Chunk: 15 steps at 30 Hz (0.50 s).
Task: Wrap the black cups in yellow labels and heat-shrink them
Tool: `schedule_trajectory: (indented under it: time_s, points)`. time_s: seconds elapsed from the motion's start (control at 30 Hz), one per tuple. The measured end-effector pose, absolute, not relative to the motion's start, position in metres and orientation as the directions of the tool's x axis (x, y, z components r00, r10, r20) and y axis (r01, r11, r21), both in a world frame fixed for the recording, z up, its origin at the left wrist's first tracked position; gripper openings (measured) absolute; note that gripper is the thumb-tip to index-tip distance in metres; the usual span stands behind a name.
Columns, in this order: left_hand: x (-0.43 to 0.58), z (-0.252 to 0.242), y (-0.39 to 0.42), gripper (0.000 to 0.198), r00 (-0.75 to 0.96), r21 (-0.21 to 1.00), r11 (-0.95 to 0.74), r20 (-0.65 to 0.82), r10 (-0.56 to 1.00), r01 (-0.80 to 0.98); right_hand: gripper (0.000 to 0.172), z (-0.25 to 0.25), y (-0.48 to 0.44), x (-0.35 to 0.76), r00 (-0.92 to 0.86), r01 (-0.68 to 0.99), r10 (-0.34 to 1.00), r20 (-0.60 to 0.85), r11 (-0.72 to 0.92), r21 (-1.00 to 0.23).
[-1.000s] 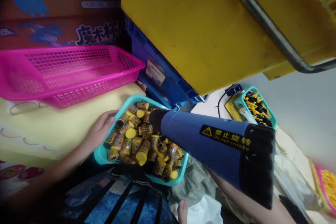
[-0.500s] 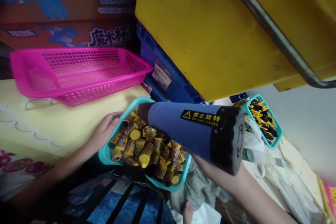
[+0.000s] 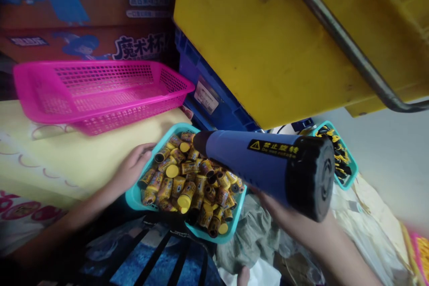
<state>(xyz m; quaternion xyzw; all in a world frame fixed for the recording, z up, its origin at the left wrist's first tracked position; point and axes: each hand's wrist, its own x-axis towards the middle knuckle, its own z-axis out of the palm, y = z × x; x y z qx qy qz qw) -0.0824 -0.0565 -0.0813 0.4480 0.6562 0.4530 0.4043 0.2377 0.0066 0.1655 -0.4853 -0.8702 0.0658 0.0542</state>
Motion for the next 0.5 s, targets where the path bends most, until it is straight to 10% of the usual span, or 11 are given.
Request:
schedule_trajectory:
  time_s: [0.5]
  points:
    - [-0.082, -0.079, -0.057, 0.041, -0.287, 0.949, 0.201, -0.127, 0.949, 0.245, 0.031, 0.167, -0.006, 0.259, -0.512, 0.853, 0.857, 0.059, 0.516, -0.079]
